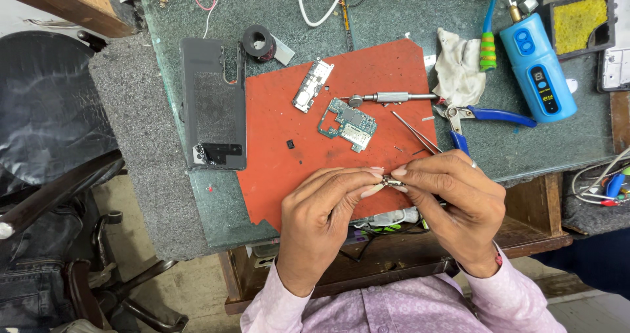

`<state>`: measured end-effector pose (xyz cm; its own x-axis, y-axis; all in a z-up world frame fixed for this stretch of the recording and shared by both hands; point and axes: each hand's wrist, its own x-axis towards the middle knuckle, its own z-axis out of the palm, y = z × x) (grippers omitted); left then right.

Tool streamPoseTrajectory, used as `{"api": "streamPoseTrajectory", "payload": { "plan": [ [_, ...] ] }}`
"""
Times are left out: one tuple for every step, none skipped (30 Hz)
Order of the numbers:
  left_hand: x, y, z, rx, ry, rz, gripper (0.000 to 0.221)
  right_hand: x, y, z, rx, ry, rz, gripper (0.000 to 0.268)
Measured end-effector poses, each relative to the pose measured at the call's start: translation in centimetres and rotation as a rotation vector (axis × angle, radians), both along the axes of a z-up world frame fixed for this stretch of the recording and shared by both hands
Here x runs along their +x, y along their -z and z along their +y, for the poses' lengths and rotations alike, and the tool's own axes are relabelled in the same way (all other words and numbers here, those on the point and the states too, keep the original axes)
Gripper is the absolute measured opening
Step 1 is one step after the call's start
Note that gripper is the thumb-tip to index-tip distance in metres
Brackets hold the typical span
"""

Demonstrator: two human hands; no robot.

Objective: The person uses tweezers and pliers to remove small components from a disassembled electronic device. They carefully manipulate the tiny parts on a red work mat, occasionally picking up and inspecting the components before placing them back down.

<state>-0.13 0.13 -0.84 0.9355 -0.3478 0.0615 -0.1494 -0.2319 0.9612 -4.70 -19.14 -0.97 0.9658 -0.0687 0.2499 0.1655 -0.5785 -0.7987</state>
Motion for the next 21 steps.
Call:
{"api": "streamPoseTrajectory", "payload": {
  "plan": [
    [0.0,0.0,0.0,0.000,0.000,0.001,0.012,0.0,0.0,0.0,0.000,0.000,0.000,0.022],
    [0.0,-0.1,0.0,-0.001,-0.001,0.003,0.011,0.0,-0.1,0.0,-0.001,-0.002,-0.004,0.023],
    [0.0,-0.1,0.0,-0.003,-0.002,0.003,0.011,0.1,-0.1,0.1,-0.002,-0.005,-0.007,0.023],
    [0.0,-0.2,0.0,-0.005,-0.004,0.003,0.010,0.1,-0.3,0.1,-0.002,-0.007,-0.010,0.024],
    [0.1,-0.3,0.0,-0.008,-0.005,0.003,0.010,0.1,-0.4,0.2,-0.011,-0.004,-0.014,0.025],
    [0.1,-0.4,0.0,-0.020,-0.012,0.026,0.009,0.1,-0.6,0.4,-0.020,-0.001,-0.018,0.025],
    [0.1,-0.5,0.0,-0.031,-0.020,0.049,0.008,0.1,-0.8,0.6,-0.028,0.002,-0.022,0.026],
    [0.1,-0.6,0.0,-0.043,-0.027,0.072,0.008,0.1,-0.9,0.8,-0.031,0.005,-0.019,0.029],
    [0.1,-0.7,0.0,-0.033,-0.027,0.080,0.008,0.1,-1.1,1.0,-0.034,0.007,-0.015,0.032],
    [0.1,-0.8,0.0,-0.022,-0.026,0.089,0.008,0.1,-1.2,1.2,-0.037,0.009,-0.010,0.035],
    [0.1,-0.9,0.0,-0.010,-0.028,0.099,0.009,0.1,-1.4,1.4,-0.027,-0.002,-0.011,0.036],
    [0.0,-1.0,0.0,-0.032,-0.036,0.140,0.010,0.0,-1.5,1.6,-0.017,-0.013,-0.012,0.037],
    [-0.1,-1.0,0.0,-0.051,-0.048,0.181,0.010,0.0,-1.6,1.8,-0.005,-0.027,-0.013,0.038],
    [-0.1,-1.0,-0.1,-0.071,-0.060,0.221,0.011,0.0,-1.7,1.9,-0.019,-0.028,-0.004,0.037],
    [-0.2,-1.0,-0.1,-0.077,-0.069,0.230,0.012,0.0,-1.7,2.0,-0.033,-0.028,0.004,0.037],
    [-0.2,-1.0,-0.1,-0.083,-0.078,0.239,0.013,-0.1,-1.8,2.0,-0.047,-0.029,0.013,0.036],
    [-0.3,-1.0,-0.1,-0.091,-0.085,0.247,0.014,-0.1,-1.8,2.1,-0.031,-0.020,0.026,0.036],
    [-0.3,-0.9,-0.1,-0.132,-0.086,0.287,0.016,-0.2,-1.8,2.2,-0.016,-0.010,0.039,0.036],
    [-0.3,-0.9,-0.1,-0.174,-0.084,0.327,0.017,-0.3,-1.9,2.2,-0.001,0.002,0.054,0.037],
    [-0.4,-0.8,-0.1,-0.215,-0.083,0.368,0.018,-0.4,-1.9,2.2,0.014,0.003,0.053,0.037],
    [-0.5,-0.8,-0.1,-0.220,-0.086,0.406,0.019,-0.6,-2.0,2.1,0.029,0.006,0.052,0.037]
  ]
}}
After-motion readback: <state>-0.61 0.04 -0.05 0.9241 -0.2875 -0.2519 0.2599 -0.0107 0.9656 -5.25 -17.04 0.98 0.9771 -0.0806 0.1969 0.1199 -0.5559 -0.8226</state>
